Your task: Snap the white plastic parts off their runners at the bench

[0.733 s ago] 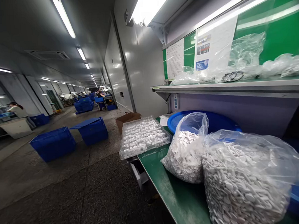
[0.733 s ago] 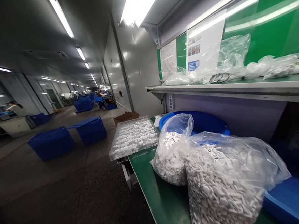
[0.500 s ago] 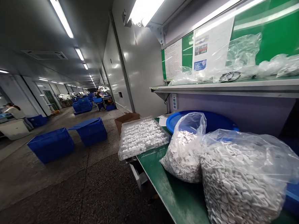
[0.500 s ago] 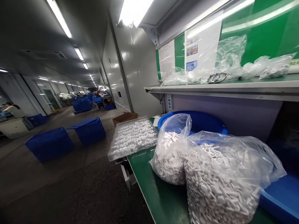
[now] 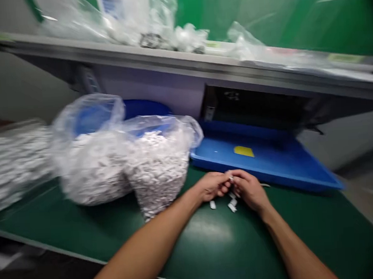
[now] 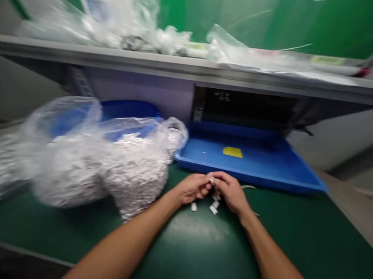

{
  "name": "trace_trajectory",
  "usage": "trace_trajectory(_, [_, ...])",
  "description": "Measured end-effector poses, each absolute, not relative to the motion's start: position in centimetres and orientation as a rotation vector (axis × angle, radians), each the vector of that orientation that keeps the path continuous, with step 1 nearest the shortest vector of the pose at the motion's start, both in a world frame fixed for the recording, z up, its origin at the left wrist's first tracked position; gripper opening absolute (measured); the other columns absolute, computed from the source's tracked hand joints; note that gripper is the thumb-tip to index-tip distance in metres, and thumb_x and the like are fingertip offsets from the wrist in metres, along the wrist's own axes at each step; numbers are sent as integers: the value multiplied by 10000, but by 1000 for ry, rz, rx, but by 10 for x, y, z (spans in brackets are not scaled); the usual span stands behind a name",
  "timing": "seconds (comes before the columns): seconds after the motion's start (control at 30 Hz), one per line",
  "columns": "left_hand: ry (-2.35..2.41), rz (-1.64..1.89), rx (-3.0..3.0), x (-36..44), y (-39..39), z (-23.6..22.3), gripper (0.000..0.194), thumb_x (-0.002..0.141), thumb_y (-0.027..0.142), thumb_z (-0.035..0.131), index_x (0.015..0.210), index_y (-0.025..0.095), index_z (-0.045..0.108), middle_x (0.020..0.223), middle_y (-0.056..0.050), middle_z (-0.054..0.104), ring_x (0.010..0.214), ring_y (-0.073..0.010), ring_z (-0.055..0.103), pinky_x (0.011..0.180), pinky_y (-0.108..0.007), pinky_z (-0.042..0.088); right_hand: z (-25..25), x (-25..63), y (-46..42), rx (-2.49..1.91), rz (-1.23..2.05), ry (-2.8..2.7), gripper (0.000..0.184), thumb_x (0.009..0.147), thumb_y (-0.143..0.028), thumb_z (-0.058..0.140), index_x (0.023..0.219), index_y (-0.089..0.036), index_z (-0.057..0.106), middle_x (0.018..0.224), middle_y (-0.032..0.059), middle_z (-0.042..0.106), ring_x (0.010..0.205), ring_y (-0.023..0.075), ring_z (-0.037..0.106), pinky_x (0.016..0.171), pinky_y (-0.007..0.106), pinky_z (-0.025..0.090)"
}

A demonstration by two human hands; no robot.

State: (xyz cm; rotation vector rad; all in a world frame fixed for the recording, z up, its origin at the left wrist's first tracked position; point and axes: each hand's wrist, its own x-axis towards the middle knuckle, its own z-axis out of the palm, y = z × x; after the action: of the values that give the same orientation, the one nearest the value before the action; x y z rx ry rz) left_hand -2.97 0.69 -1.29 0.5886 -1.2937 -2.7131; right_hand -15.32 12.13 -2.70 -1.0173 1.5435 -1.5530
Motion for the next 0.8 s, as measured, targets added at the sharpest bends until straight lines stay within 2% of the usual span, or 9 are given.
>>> trace_trajectory(0.07, [-1271,-2766,519,-45,8,-19,398,824,453,750,819,88,593,650,23,503,446,-37,414,354,-130,224,-25,-166,135,-967,-1592,1527,341,853,-415,672,1072,-157,633,705,-4,550,489,111,457,434,207,403])
trace_trajectory(0.23, [-1276,-2740,529,-42,5,-15,490,693,517,830,760,96,588,646,13,511,452,-37,412,362,-135,227,-23,-165,124,-981,-1600,1520,340,824,-432,678,1037,-168,652,669,-8,548,477,111,432,429,205,371])
trace_trajectory(0.43, [-1308,-2700,547,-42,8,-13,485,694,519,830,770,104,591,651,10,513,451,-42,408,357,-133,234,-21,-165,128,-1037,-1570,1509,341,824,-398,668,1076,-170,639,637,-18,543,471,114,432,448,214,392])
trace_trajectory(0.6, [-1376,-2670,569,-41,8,-13,483,699,525,819,748,108,581,636,15,504,442,-43,406,357,-137,245,-18,-166,128,-1090,-1551,1548,311,820,-377,654,1046,-164,644,653,-16,546,469,106,425,433,201,355])
trace_trajectory(0.8, [-1143,-2563,443,-43,2,-8,468,684,485,833,828,116,584,692,15,488,487,-55,449,368,-131,294,-7,-159,131,-1229,-1528,1665,383,862,-333,586,1218,-192,576,698,-27,544,539,127,464,511,226,405])
